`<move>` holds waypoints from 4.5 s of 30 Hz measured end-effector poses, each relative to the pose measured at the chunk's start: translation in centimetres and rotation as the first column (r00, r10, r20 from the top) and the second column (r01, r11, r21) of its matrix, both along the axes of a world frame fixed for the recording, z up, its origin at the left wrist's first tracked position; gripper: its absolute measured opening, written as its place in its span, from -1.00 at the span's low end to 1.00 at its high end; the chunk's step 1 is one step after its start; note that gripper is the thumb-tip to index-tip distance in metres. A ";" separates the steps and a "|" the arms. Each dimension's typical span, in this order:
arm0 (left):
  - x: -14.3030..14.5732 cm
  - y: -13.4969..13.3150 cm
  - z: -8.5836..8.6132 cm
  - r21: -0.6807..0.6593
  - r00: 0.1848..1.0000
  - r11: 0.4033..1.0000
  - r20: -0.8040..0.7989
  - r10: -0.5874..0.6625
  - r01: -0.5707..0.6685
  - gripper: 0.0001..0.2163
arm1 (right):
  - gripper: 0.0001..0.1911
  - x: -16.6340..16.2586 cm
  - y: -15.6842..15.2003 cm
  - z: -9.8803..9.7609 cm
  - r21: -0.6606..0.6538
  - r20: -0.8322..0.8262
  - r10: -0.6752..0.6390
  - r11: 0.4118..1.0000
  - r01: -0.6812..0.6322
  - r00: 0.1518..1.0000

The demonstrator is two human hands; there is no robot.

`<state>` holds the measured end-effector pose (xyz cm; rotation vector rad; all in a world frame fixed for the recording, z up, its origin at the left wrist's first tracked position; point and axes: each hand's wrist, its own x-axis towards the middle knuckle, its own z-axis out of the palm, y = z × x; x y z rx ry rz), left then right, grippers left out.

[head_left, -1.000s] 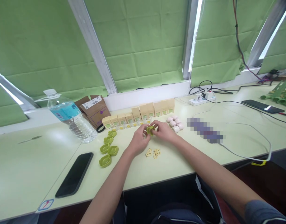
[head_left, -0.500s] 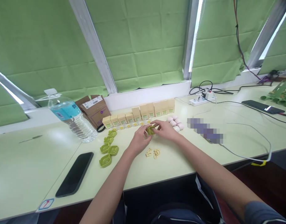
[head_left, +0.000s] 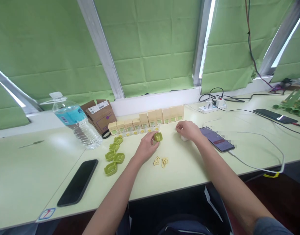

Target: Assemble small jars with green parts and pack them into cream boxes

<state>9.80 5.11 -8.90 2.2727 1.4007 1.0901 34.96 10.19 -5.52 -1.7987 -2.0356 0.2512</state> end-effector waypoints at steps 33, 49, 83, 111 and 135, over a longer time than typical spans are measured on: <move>-0.3 0.6 -0.2 0.050 0.999 0.998 -0.029 0.045 -0.044 -0.57 | -0.66 -4.8 -0.4 -2.2 0.056 -0.761 0.276 0.930 -0.364 0.587; -0.4 0.7 -0.4 0.077 1.000 0.997 -0.011 0.023 -0.022 -0.56 | -0.65 -5.8 -1.0 -3.8 0.051 -0.823 0.249 0.928 -0.369 0.510; 0.5 -0.6 0.8 -0.206 0.957 0.977 0.289 0.005 0.057 -0.72 | -0.72 -6.4 -2.0 -3.5 0.269 -0.652 0.432 0.900 -0.342 0.623; 0.4 0.8 -0.5 -0.276 0.856 0.945 0.516 -0.010 0.178 -0.64 | -0.78 -6.9 -2.8 -3.4 0.414 -0.405 0.542 0.827 -0.381 0.736; 0.6 0.8 -1.0 -0.273 0.817 0.940 0.577 -0.012 0.207 -0.72 | -0.80 -7.6 -3.1 -3.1 0.485 -0.302 0.541 0.796 -0.362 0.785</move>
